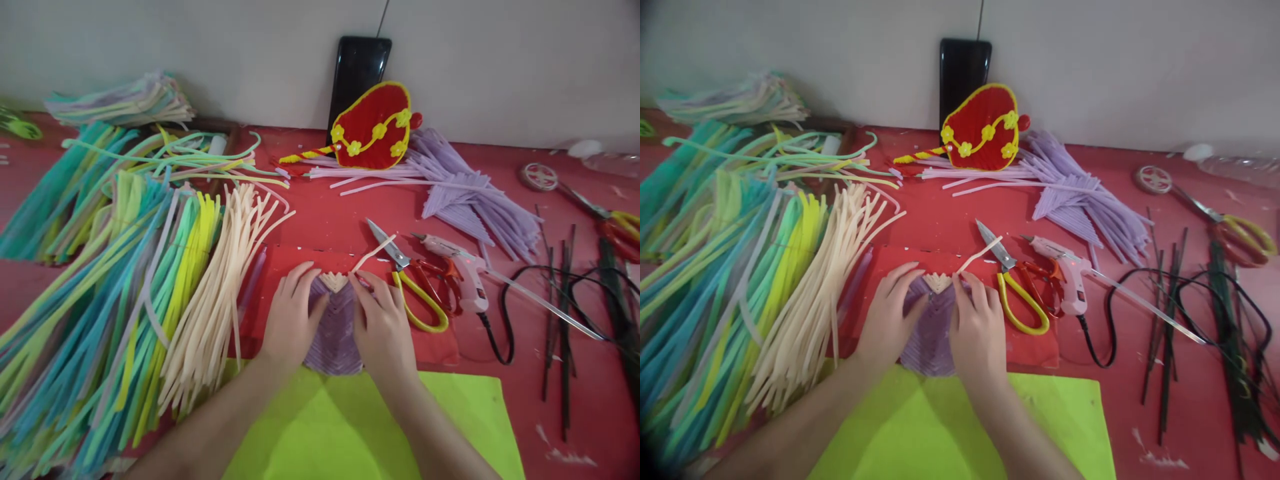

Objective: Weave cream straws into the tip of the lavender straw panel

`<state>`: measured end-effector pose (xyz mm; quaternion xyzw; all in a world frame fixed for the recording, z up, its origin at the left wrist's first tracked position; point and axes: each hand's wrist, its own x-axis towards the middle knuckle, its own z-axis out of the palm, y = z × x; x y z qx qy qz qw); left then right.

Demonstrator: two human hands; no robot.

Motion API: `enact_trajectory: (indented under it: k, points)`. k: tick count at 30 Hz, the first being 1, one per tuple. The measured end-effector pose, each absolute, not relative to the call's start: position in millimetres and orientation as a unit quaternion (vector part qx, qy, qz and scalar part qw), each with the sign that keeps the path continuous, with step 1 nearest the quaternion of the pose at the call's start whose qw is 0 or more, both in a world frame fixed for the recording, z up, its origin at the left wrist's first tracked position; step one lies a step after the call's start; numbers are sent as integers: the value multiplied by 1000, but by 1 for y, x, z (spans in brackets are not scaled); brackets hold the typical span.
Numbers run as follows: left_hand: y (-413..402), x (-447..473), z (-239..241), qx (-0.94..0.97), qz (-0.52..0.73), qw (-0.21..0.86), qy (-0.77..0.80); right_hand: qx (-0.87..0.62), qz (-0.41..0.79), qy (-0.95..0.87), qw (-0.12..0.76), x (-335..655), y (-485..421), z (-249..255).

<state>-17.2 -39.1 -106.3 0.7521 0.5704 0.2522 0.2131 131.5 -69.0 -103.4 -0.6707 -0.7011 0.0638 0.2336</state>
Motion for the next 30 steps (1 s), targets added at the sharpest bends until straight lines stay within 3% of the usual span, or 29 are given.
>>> enact_trajectory:
  k: [22, 26, 30]
  points:
    - [-26, -22, -117, 707, 377, 314, 509, -657, 53, -718, 222, 136, -66, -108]
    - [-25, -23, -114, 715, 378, 308, 501, -651, 82, -698, 286, 138, -62, -111]
    - [-28, -24, -104, 707, 409, 293, 497, -672, 180, -573, 433, 140, -57, -106]
